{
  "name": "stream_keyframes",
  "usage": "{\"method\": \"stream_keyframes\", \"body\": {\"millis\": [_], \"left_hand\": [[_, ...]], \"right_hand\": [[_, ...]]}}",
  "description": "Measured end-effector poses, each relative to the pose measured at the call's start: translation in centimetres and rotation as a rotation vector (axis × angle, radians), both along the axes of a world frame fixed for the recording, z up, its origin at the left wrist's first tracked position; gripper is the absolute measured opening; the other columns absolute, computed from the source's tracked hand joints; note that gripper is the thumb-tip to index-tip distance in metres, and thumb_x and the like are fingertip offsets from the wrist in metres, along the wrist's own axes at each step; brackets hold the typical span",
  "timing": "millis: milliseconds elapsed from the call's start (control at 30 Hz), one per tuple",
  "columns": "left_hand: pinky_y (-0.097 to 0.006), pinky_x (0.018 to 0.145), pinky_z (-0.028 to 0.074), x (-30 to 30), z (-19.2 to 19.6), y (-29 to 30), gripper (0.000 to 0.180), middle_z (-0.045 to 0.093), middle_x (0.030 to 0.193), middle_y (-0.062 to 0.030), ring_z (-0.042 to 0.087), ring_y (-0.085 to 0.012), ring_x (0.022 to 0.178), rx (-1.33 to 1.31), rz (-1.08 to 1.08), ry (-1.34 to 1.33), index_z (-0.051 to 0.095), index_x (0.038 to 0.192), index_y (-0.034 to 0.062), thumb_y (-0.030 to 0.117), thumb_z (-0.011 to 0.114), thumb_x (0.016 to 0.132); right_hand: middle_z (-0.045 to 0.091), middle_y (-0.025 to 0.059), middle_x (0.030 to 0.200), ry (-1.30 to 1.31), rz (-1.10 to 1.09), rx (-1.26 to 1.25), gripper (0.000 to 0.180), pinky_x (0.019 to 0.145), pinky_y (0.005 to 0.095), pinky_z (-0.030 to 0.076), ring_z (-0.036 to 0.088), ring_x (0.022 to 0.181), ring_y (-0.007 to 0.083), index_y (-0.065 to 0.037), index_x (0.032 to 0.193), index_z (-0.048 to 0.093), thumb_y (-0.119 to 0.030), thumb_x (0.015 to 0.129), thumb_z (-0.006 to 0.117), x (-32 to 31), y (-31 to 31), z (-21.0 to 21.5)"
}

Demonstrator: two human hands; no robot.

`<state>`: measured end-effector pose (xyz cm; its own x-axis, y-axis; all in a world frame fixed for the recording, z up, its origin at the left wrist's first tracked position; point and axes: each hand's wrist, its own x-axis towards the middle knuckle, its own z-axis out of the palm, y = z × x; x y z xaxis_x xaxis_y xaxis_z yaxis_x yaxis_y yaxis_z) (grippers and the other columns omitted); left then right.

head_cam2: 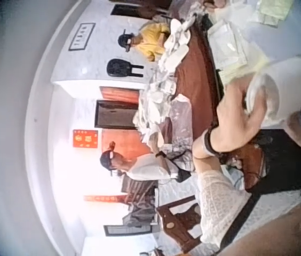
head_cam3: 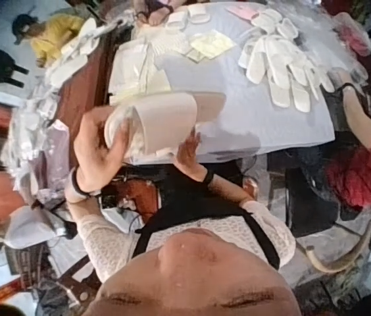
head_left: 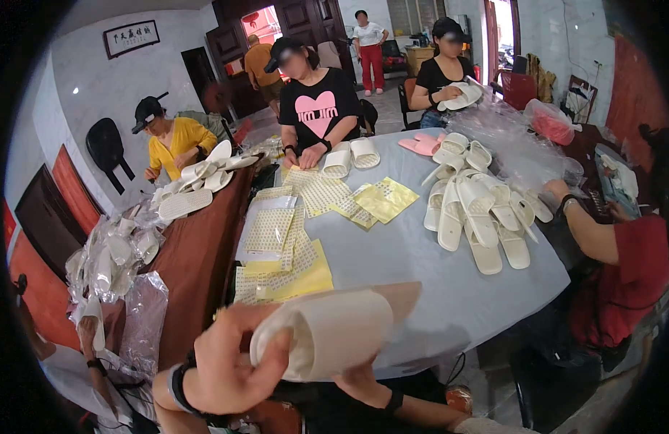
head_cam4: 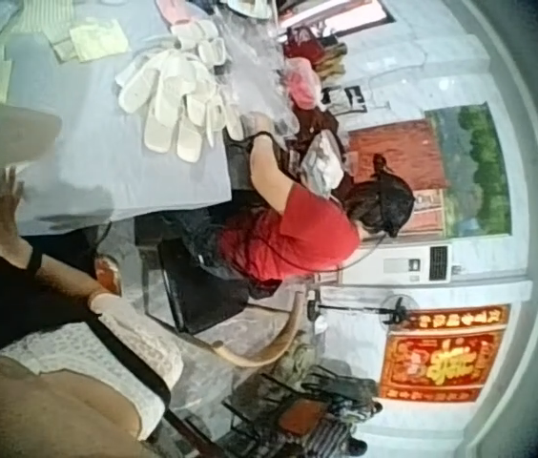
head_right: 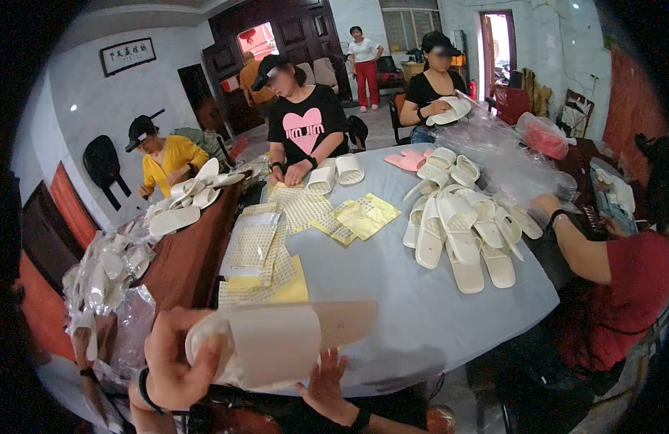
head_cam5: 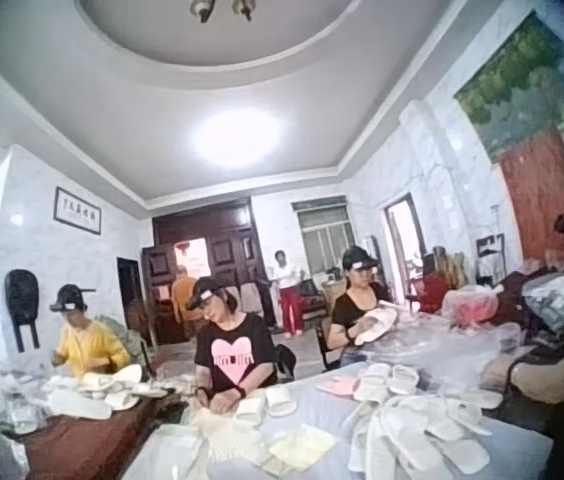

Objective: Applying size labels to white slippers and organizing them on a workstation table.

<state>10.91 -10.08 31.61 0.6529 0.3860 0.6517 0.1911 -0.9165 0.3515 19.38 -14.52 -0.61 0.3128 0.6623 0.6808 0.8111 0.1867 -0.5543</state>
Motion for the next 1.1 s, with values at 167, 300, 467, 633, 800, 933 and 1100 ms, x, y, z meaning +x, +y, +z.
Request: {"method": "stream_keyframes", "body": {"millis": [167, 300, 467, 633, 800, 933, 1100], "left_hand": [[-0.028, 0.054, 0.047, -1.3, 0.0, 0.8, 0.028, 0.062, 0.076, -0.0152, 0.06, -0.0199, 0.06, 0.069, -0.031, -0.042, 0.054, 0.101, -0.0059, 0.002, 0.066, 0.078], [-0.03, 0.06, 0.048, 0.2, -2.9, 5.0, 0.024, 0.063, 0.088, -0.0148, 0.062, -0.0242, 0.075, -0.285, 0.076, -0.191, 0.054, 0.107, -0.0038, 0.005, 0.06, 0.086], [-0.032, 0.066, 0.049, 5.5, -11.8, 11.2, 0.026, 0.064, 0.093, -0.0148, 0.064, -0.0263, 0.079, -0.457, 0.072, 0.096, 0.058, 0.112, 0.0073, 0.012, 0.059, 0.086], [-0.036, 0.068, 0.049, 8.7, -19.0, 15.4, 0.026, 0.065, 0.093, -0.0143, 0.063, -0.0318, 0.081, -0.604, -0.169, 0.473, 0.06, 0.112, 0.0121, 0.015, 0.058, 0.085], [-0.039, 0.075, 0.048, 11.4, -22.8, 15.4, 0.03, 0.065, 0.091, -0.0155, 0.06, -0.0334, 0.083, -0.487, -0.324, 0.515, 0.059, 0.114, 0.0095, 0.013, 0.056, 0.085], [-0.041, 0.078, 0.046, 9.1, -22.3, 13.4, 0.032, 0.062, 0.097, -0.019, 0.057, -0.037, 0.09, -0.351, 0.048, 0.195, 0.056, 0.114, 0.0016, 0.01, 0.057, 0.084], [-0.042, 0.09, 0.041, 2.2, -23.0, 5.2, 0.035, 0.056, 0.113, -0.0196, 0.052, -0.038, 0.107, -0.401, 0.167, 0.183, 0.055, 0.115, -0.0009, 0.006, 0.061, 0.081]], "right_hand": [[0.055, 0.0122, 0.105, 0.071, 0.453, -0.006, 0.054, 0.089, 0.0428, 0.04, 0.054, 0.1, 0.0282, -0.007, 0.125, 0.049, -0.016, 0.075, 0.069, 6.5, -1.1, 1.6], [0.055, 0.0148, 0.119, 0.906, 0.69, -0.175, 0.06, 0.085, 0.0365, 0.047, 0.058, 0.099, 0.0257, -0.003, 0.134, 0.038, -0.015, 0.081, 0.065, 10.3, -6.4, 4.9], [0.053, 0.0166, 0.117, 1.531, 0.445, 0.007, 0.075, 0.074, 0.0332, 0.048, 0.057, 0.088, 0.0259, -0.004, 0.139, 0.027, -0.047, 0.085, 0.057, 14.7, -10.6, 7.7], [0.045, 0.0177, 0.099, 2.144, 1.229, 0.029, 0.078, 0.064, 0.031, 0.037, 0.036, 0.072, 0.0195, -0.003, 0.137, 0.028, -0.054, 0.081, 0.046, 14.8, -11.4, 9.0], [0.048, 0.0212, 0.111, 2.117, 0.976, -0.095, 0.068, 0.069, 0.0322, 0.04, 0.049, 0.081, 0.0253, 0.002, 0.134, 0.034, -0.039, 0.08, 0.041, 14.3, -8.9, 8.1], [0.048, 0.0205, 0.126, 1.739, 0.563, -0.344, 0.061, 0.093, 0.0377, 0.042, 0.055, 0.104, 0.0268, 0.003, 0.136, 0.033, -0.028, 0.085, 0.045, 17.2, -7.5, 5.6], [0.042, 0.0158, 0.133, 1.108, 0.198, -0.242, 0.057, 0.101, 0.0346, 0.036, 0.043, 0.123, 0.0225, 0.001, 0.141, 0.023, -0.005, 0.091, 0.049, 19.2, -9.7, 3.1]]}}
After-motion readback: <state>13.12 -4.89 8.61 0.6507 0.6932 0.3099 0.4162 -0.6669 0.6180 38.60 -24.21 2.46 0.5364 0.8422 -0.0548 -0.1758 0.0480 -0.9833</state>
